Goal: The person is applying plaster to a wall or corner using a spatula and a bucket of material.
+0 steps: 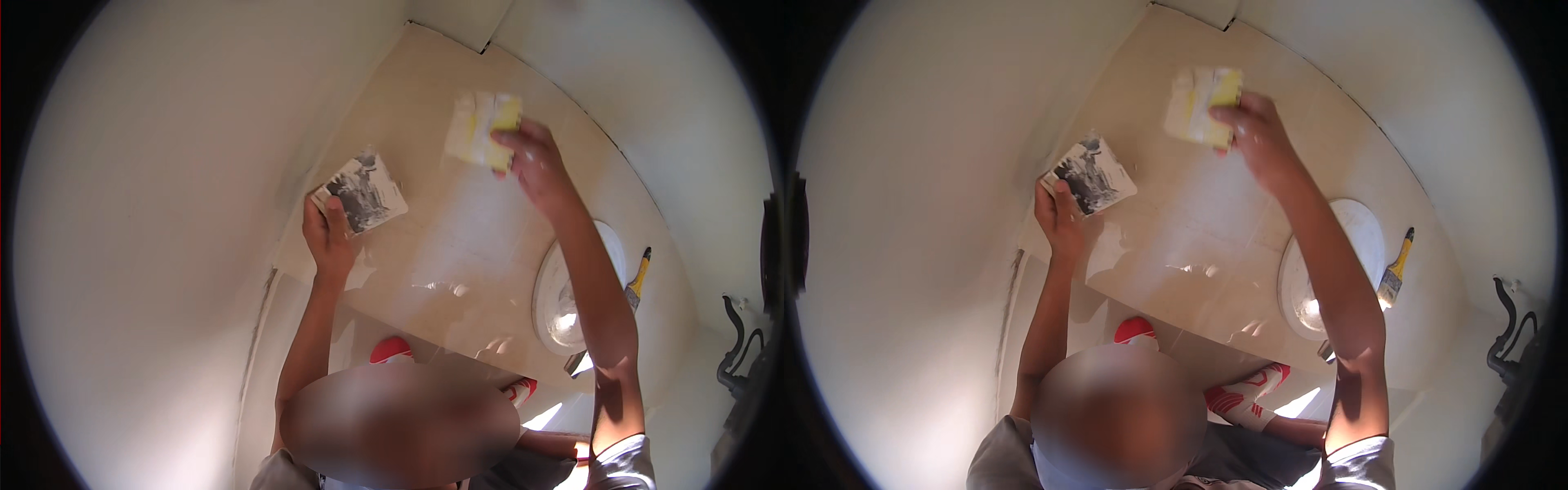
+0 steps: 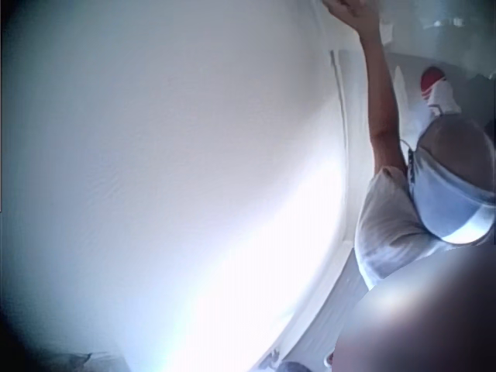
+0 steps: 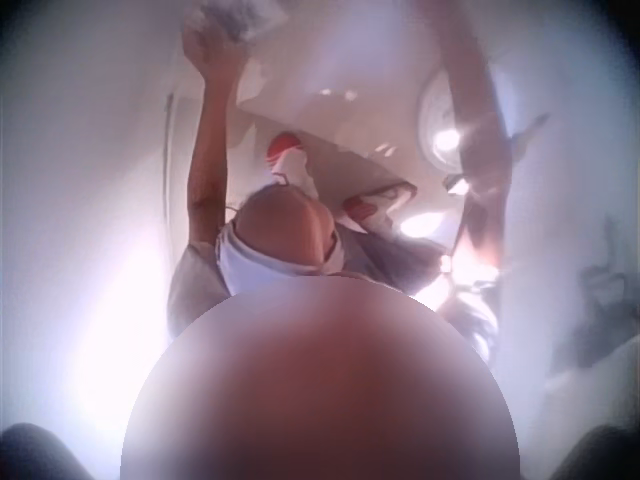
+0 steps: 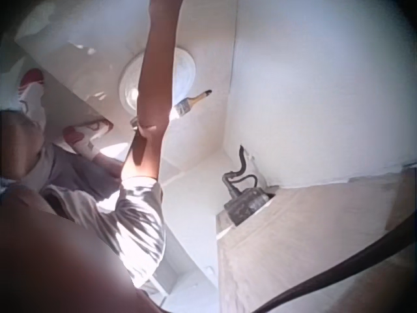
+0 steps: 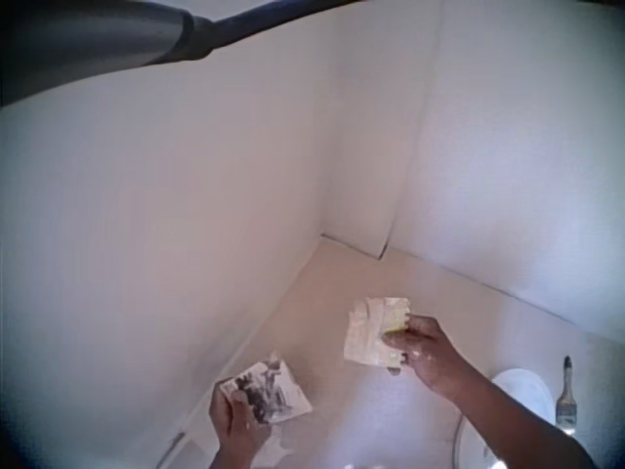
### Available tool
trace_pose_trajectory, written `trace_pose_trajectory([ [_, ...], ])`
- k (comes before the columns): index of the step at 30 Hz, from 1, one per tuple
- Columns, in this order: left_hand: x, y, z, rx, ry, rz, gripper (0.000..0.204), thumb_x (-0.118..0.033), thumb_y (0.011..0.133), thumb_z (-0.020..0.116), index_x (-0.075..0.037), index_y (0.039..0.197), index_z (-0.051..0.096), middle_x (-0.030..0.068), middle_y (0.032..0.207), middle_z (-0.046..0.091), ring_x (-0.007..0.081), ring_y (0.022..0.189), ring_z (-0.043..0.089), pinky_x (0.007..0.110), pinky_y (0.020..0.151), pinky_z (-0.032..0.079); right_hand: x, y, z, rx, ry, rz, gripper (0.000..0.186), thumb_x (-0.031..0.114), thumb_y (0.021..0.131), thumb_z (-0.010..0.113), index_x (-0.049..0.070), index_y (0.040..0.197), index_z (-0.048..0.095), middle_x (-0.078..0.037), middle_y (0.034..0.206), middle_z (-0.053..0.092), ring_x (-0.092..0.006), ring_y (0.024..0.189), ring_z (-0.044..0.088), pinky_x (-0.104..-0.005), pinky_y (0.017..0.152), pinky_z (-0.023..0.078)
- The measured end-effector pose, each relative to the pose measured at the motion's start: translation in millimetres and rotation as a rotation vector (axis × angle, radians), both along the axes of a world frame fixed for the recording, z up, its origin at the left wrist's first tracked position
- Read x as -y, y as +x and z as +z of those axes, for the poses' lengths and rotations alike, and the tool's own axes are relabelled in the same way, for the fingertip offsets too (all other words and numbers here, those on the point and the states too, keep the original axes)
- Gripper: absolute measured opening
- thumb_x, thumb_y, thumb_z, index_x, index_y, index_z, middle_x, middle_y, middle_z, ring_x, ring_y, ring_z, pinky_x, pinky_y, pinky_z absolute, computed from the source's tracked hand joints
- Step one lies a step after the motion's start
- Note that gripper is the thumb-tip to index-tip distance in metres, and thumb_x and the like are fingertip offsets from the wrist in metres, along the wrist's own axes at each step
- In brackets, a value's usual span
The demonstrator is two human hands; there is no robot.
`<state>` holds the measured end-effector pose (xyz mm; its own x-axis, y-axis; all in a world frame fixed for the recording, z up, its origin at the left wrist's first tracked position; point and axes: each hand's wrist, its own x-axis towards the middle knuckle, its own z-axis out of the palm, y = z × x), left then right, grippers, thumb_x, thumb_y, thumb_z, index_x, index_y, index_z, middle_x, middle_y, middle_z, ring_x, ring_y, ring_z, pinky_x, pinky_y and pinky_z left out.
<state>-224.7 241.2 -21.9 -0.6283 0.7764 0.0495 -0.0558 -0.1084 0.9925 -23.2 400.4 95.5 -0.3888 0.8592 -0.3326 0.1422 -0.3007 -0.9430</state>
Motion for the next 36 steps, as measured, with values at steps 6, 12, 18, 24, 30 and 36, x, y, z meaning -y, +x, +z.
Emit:
trace_pose_trajectory([
  [6, -3, -3, -26, 0.035, 0.087, -0.019, 0.024, -0.028, 0.092, 0.046, -0.004, 0.094, 0.045, 0.0008, 0.081, 0.049, 0.0056, 0.071, 0.047, 0.02, 0.06, 0.04, -102, -36, -23, 0.913, 0.841, 0.17, 0.017, 0.014, 0.075, 0.051, -0.001, 0.073, 0.059, -0.013, 0.067, 0.059, -0.0249, 0.057, 0.056, -0.0374, 0.059, 0.049],
  [12, 4, 13, 0, 0.121, 0.06, 0.001, 0.029, -0.031, 0.091, 0.046, -0.003, 0.097, 0.044, 0.0038, 0.08, 0.052, 0.0074, 0.063, 0.051, 0.022, 0.049, 0.042, -132, -76, -54, 1.35, 1.254, 0.28, 0.014, 0.008, 0.075, 0.051, -0.001, 0.079, 0.062, -0.018, 0.089, 0.057, -0.0275, 0.078, 0.061, -0.0377, 0.062, 0.051],
  [18, -6, 14, -5, 0.055, 0.091, 0.017, 0.03, -0.031, 0.091, 0.045, -0.001, 0.097, 0.044, 0.0042, 0.082, 0.051, 0.0079, 0.066, 0.05, 0.022, 0.053, 0.042, -151, -98, -80, 1.455, 1.344, 0.259, 0.013, 0.004, 0.074, 0.054, -0.001, 0.083, 0.063, -0.02, 0.096, 0.055, -0.0326, 0.083, 0.06, -0.0398, 0.067, 0.052],
  [24, -5, 9, -10, 0.044, 0.113, 0.017, 0.024, -0.025, 0.09, 0.045, -0.001, 0.094, 0.045, 0.0033, 0.083, 0.05, 0.0084, 0.073, 0.048, 0.023, 0.062, 0.042, -129, -83, -24, 1.424, 1.126, 0.739, 0.015, 0.006, 0.076, 0.052, 0.003, 0.087, 0.063, -0.015, 0.092, 0.059, -0.0317, 0.083, 0.059, -0.039, 0.07, 0.05],
  [30, -13, -2, -41, 0.115, -0.016, 0.0, 0.024, -0.027, 0.089, 0.049, -0.003, 0.092, 0.049, 0.0016, 0.081, 0.051, 0.0082, 0.076, 0.048, 0.025, 0.068, 0.041, -20, 54, -20, 0.926, 0.997, 0.433, 0.009, 0.007, 0.077, 0.053, 0.0, 0.081, 0.058, -0.011, 0.08, 0.058, -0.0261, 0.067, 0.056, -0.0349, 0.061, 0.045],
  [36, -24, 0, -34, 1.115, -0.006, -0.376, 0.034, -0.021, 0.083, 0.054, 0.0, 0.109, 0.05, 0.0056, 0.101, 0.054, 0.0162, 0.093, 0.053, 0.028, 0.082, 0.042, 12, 112, 18, 1.031, 0.498, 0.181, 0.008, 0.004, 0.079, 0.054, -0.001, 0.084, 0.058, -0.009, 0.081, 0.058, -0.0214, 0.064, 0.053, -0.0304, 0.061, 0.045],
])
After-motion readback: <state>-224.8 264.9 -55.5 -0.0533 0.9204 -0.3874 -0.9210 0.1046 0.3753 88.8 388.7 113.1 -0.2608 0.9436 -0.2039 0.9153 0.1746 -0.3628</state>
